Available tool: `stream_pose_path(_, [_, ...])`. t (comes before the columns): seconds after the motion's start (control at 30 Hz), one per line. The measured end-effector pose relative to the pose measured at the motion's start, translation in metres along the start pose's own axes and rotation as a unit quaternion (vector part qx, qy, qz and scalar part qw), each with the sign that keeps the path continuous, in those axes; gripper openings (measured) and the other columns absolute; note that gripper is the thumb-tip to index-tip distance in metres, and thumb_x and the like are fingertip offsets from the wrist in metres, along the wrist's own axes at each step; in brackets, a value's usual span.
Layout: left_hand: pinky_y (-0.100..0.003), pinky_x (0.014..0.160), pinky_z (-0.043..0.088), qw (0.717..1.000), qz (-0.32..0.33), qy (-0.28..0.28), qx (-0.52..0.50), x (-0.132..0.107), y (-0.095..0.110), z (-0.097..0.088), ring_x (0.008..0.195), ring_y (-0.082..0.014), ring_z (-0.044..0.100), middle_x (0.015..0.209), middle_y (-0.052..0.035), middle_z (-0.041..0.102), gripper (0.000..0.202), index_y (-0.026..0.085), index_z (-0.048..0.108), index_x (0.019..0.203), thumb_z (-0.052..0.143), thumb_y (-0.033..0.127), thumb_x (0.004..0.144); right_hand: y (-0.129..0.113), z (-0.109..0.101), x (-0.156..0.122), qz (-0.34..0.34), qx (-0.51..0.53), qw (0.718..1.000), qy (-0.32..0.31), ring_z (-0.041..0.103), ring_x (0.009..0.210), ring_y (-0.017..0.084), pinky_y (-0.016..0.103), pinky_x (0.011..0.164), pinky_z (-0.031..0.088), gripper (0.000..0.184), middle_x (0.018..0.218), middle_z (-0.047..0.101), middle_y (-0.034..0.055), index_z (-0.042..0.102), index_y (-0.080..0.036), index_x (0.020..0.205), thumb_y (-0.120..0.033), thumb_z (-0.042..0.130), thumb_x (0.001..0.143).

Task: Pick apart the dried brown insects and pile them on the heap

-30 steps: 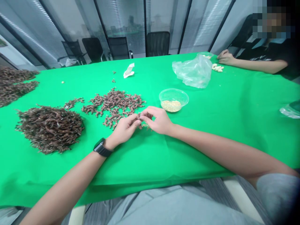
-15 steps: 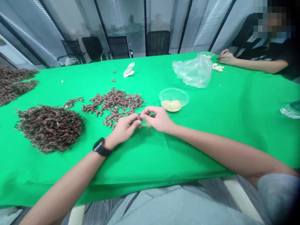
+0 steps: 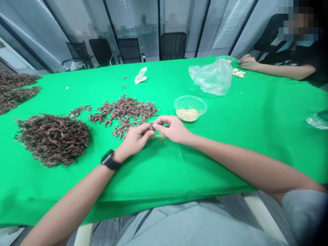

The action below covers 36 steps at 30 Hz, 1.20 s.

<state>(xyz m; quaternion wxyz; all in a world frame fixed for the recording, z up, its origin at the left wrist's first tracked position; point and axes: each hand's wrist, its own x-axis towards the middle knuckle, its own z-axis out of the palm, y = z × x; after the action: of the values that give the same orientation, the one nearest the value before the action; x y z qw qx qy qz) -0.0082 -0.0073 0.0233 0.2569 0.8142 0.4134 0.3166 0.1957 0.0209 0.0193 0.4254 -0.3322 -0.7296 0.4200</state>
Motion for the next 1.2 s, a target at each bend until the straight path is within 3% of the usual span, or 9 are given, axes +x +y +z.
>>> stream_pose_path(0.2, [-0.026,0.067,0.040,1.000,0.000,-0.005,-0.001,0.000,-0.001,0.000,0.068,-0.0141,0.058,0.077,-0.0012,0.070,0.033,0.016,0.065,0.087,0.053,0.043,0.101,0.001,-0.001,0.003,0.033,0.020,0.999,-0.016,0.056,0.065,0.012,0.024,0.061,0.044,0.023,0.074,0.067,0.0016,0.068,-0.015,0.080,-0.037,0.067,0.087])
stream_pose_path(0.5, [-0.025,0.062,0.036,1.000,0.020,-0.009,0.019,-0.002,-0.006,-0.002,0.066,-0.0130,0.054,0.073,0.0006,0.065,0.031,0.016,0.064,0.085,0.055,0.042,0.100,-0.003,0.004,-0.006,-0.043,-0.047,0.998,0.015,0.058,0.070,0.013,0.026,0.065,0.047,0.019,0.077,0.067,0.0026,0.066,-0.016,0.080,-0.032,0.063,0.090])
stream_pose_path(0.57, [-0.025,0.061,0.035,0.997,0.038,0.000,0.063,-0.002,-0.007,-0.002,0.063,-0.0125,0.052,0.071,0.0007,0.063,0.029,0.017,0.062,0.084,0.056,0.041,0.100,-0.004,0.004,-0.006,-0.001,-0.006,1.000,0.004,0.057,0.065,0.012,0.025,0.060,0.046,0.019,0.073,0.065,0.0015,0.066,-0.016,0.079,-0.033,0.066,0.088])
stream_pose_path(0.63, [-0.025,0.063,0.036,0.992,0.057,0.009,0.111,-0.003,-0.007,-0.003,0.065,-0.0132,0.054,0.074,-0.0006,0.064,0.025,0.017,0.062,0.086,0.055,0.037,0.100,-0.004,0.004,-0.004,0.085,0.074,0.993,-0.025,0.054,0.057,0.011,0.024,0.054,0.043,0.023,0.066,0.062,-0.0005,0.065,-0.016,0.078,-0.037,0.071,0.084])
stream_pose_path(0.73, [-0.025,0.067,0.039,0.987,0.071,0.014,0.142,-0.004,-0.008,-0.002,0.071,-0.0146,0.058,0.079,-0.0023,0.066,0.022,0.018,0.063,0.090,0.053,0.034,0.101,-0.004,0.003,-0.001,0.207,0.205,0.954,-0.067,0.051,0.051,0.009,0.024,0.049,0.043,0.034,0.059,0.057,-0.0034,0.065,-0.015,0.077,-0.045,0.081,0.075])
stream_pose_path(0.8, [-0.025,0.065,0.038,0.990,0.060,0.022,0.129,-0.005,-0.008,-0.001,0.067,-0.0137,0.055,0.076,-0.0009,0.064,0.024,0.018,0.064,0.090,0.054,0.037,0.101,-0.004,0.002,0.000,0.227,0.244,0.940,-0.076,0.051,0.052,0.009,0.024,0.049,0.044,0.039,0.060,0.057,-0.0038,0.066,-0.015,0.077,-0.047,0.086,0.069])
stream_pose_path(0.9, [-0.025,0.063,0.037,0.995,0.035,0.025,0.087,-0.004,-0.007,0.001,0.063,-0.0126,0.051,0.071,0.0008,0.062,0.030,0.017,0.064,0.089,0.055,0.043,0.099,-0.004,0.000,0.001,0.182,0.200,0.960,-0.067,0.051,0.050,0.009,0.023,0.048,0.042,0.040,0.060,0.059,-0.0033,0.066,-0.015,0.078,-0.050,0.085,0.070])
stream_pose_path(1.03, [-0.025,0.063,0.038,1.000,0.005,0.010,0.013,-0.003,-0.002,0.001,0.065,-0.0132,0.052,0.071,0.0001,0.063,0.040,0.016,0.065,0.082,0.056,0.051,0.097,-0.003,-0.001,0.001,0.066,0.082,0.994,-0.030,0.054,0.059,0.010,0.024,0.054,0.043,0.031,0.067,0.064,-0.0008,0.067,-0.016,0.078,-0.045,0.079,0.079])
stream_pose_path(1.2, [-0.024,0.057,0.035,0.996,-0.030,-0.008,-0.079,-0.002,0.003,0.002,0.059,-0.0119,0.048,0.065,0.0009,0.060,0.045,0.015,0.066,0.082,0.056,0.057,0.096,-0.002,-0.001,-0.001,-0.041,-0.019,0.999,0.010,0.059,0.074,0.014,0.025,0.061,0.045,0.020,0.080,0.067,0.0023,0.068,-0.018,0.082,-0.037,0.070,0.088])
